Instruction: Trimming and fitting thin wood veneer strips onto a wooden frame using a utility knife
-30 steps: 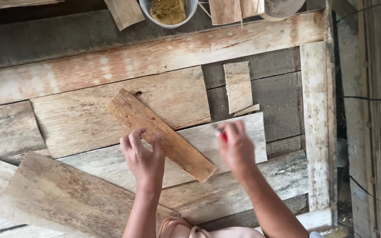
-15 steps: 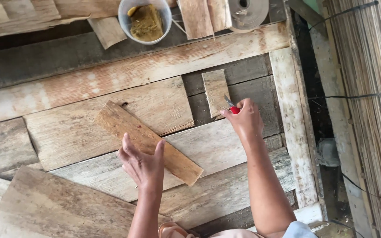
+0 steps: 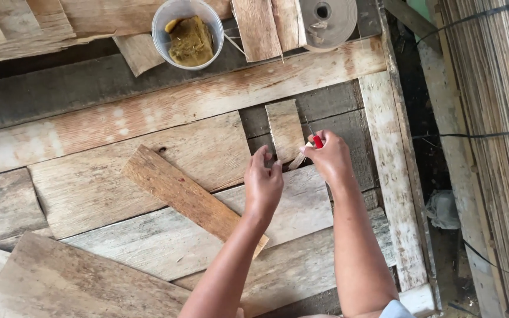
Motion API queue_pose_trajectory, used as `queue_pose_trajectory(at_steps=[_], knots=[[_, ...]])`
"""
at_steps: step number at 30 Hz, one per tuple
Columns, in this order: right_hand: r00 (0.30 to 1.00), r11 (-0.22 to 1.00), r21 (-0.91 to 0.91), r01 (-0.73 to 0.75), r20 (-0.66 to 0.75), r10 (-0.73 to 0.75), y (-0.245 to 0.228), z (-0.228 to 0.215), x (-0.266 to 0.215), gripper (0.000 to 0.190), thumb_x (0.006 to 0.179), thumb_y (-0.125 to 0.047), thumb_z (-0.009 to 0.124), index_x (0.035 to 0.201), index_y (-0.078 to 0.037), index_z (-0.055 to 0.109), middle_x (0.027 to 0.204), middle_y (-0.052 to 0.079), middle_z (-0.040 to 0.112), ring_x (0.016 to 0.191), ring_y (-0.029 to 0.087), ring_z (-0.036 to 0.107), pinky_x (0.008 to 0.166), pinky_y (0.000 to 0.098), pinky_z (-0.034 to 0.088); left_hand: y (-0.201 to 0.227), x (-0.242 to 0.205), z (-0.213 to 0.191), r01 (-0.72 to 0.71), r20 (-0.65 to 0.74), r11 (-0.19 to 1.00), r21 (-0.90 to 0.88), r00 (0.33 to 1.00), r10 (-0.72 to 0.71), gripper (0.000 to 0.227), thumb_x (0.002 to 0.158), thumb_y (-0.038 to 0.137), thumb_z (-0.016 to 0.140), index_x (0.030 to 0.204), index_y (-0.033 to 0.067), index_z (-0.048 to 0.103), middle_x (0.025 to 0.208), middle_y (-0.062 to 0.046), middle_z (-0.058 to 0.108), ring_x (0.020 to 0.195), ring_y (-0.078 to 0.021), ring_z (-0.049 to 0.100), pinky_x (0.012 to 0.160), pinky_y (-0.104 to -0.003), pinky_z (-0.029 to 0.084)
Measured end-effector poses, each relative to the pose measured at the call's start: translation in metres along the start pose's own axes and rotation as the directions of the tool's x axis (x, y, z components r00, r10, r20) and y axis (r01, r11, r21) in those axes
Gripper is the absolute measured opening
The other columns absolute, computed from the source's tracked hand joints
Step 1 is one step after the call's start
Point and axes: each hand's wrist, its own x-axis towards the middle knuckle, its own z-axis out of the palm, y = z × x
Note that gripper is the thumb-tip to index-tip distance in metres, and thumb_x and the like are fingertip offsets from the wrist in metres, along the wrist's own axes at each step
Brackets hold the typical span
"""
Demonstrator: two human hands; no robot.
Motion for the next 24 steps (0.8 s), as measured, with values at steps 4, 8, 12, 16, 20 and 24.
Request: queue_pose_trajectory(at_steps=[4, 8, 12, 16, 20, 24], knots=[[1.000, 1.000, -0.002, -0.024, 0.018, 0.024, -0.003, 0.003, 0.009, 0.027, 0.069, -0.030, 0.073, 0.094, -0.020, 0.075, 0.081, -0.002, 0.075, 0.090, 0.022, 0.073, 0.083, 0.0383, 0.056, 0.002, 0.012, 0.017, 0.017, 0.019, 1.000, -0.007, 1.000, -0.017, 0.057, 0.085, 0.012, 0.070, 0.138, -0.0017, 0.054, 0.111, -0.021, 0.067, 0.078, -0.0365, 0.072, 0.069, -0.046, 0.058], [0.999, 0.999, 0.042, 0.028, 0.034, -0.030, 0.001, 0.001, 0.013, 0.027, 0.069, -0.031, 0.075, 0.094, -0.020, 0.076, 0.081, 0.000, 0.075, 0.085, 0.023, 0.072, 0.077, 0.0389, 0.055, -0.002, 0.018, 0.027, 0.103, 0.019, 0.992, -0.076, 0.995, -0.102, 0.058, 0.083, 0.012, 0.073, 0.137, -0.0015, 0.056, 0.107, -0.016, 0.065, 0.077, -0.0281, 0.070, 0.069, -0.039, 0.057], [0.974, 0.941, 0.277, 0.196, 0.053, -0.218, -0.013, -0.015, -0.007, 0.036, 0.078, -0.030, 0.084, 0.105, -0.010, 0.071, 0.092, 0.015, 0.072, 0.085, 0.026, 0.065, 0.076, 0.0437, 0.052, 0.001, 0.017, 0.029, 0.042, -0.009, 0.968, -0.248, 0.999, -0.045, 0.031, 0.092, 0.007, 0.066, 0.122, 0.0014, 0.070, 0.098, -0.010, 0.062, 0.077, -0.0177, 0.068, 0.064, -0.030, 0.056], [0.928, 0.791, 0.503, 0.348, -0.064, -0.368, -0.022, -0.032, -0.030, 0.033, 0.082, -0.014, 0.084, 0.105, -0.005, 0.063, 0.084, 0.010, 0.067, 0.070, 0.017, 0.061, 0.064, 0.0301, 0.055, 0.012, -0.003, -0.005, -0.081, -0.025, 0.931, -0.356, 0.997, 0.077, 0.037, 0.095, 0.004, 0.061, 0.132, -0.0012, 0.064, 0.106, -0.012, 0.061, 0.084, -0.0135, 0.062, 0.073, -0.029, 0.056], [0.931, 0.771, 0.577, 0.270, 0.047, -0.362, 0.003, -0.044, -0.069, 0.031, 0.085, -0.010, 0.081, 0.108, 0.001, 0.063, 0.075, 0.012, 0.063, 0.059, 0.017, 0.059, 0.055, 0.0293, 0.051, -0.013, -0.043, -0.063, -0.159, -0.138, 0.969, -0.189, 0.981, 0.134, 0.036, 0.090, 0.003, 0.066, 0.125, 0.0099, 0.071, 0.103, -0.011, 0.064, 0.084, -0.0182, 0.063, 0.070, -0.029, 0.057], [0.892, 0.872, 0.463, 0.158, 0.312, -0.327, 0.051, -0.019, -0.105, 0.028, 0.081, -0.011, 0.085, 0.102, 0.000, 0.071, 0.079, 0.012, 0.067, 0.069, 0.018, 0.062, 0.064, 0.0322, 0.055, -0.046, -0.102, -0.106, 0.043, -0.214, 0.992, -0.121, 0.974, -0.068, 0.022, 0.096, 0.012, 0.062, 0.114, 0.0116, 0.074, 0.100, -0.006, 0.064, 0.080, -0.0113, 0.058, 0.070, -0.025, 0.051]])
